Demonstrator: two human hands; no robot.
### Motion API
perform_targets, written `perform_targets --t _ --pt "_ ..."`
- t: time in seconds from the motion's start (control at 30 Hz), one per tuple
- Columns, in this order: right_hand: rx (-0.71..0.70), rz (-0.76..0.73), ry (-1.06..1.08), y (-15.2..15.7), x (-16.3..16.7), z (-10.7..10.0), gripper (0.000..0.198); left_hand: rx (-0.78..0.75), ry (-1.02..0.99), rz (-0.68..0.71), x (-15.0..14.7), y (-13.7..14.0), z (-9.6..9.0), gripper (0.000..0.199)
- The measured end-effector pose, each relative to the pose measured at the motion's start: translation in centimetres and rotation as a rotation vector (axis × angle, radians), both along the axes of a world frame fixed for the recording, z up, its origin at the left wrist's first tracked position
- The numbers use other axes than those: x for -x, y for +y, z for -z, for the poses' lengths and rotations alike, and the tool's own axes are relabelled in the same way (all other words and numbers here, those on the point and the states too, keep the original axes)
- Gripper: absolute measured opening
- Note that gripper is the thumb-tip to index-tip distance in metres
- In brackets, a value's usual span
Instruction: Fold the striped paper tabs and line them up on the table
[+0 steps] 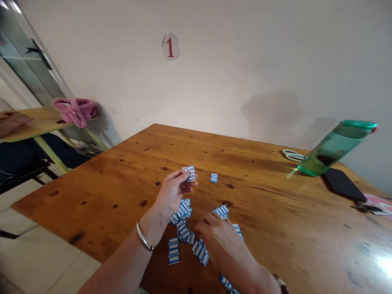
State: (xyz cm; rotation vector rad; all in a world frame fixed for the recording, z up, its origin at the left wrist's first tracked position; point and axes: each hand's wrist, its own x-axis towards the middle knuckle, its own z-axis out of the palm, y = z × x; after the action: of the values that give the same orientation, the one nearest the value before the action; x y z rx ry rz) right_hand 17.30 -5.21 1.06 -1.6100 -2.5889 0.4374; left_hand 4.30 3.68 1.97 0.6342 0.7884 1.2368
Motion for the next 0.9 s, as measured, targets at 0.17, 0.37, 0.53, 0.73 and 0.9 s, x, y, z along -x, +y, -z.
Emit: perform_targets --t 0.17,0.37,0.53,0.73,0.9 --pt "-0.053 0.065 -0.081 -0.2 1.7 0.3 0.015 -0.009 0.008 0.003 0.1 0.0 0.0 0.004" --pt "-0.012 0.059 -0.112 0.2 2.9 0.5 0.017 0.003 0.009 0.001 0.0 0.0 0.0 0.005" --pt "0.028 0.054 0.038 0.6 1.7 0.0 0.013 -0.005 0.015 0.013 0.1 0.0 -0.2 0.007" --pt "0.024 0.035 0.168 -0.4 -1.3 -1.0 0.022 -0.008 0.005 0.017 0.2 0.1 -0.2 0.005" --pt "0.118 -0.026 0.006 -1.3 -0.7 -1.2 0.025 -0.014 0.017 0.01 0.2 0.2 0.0 0.007"
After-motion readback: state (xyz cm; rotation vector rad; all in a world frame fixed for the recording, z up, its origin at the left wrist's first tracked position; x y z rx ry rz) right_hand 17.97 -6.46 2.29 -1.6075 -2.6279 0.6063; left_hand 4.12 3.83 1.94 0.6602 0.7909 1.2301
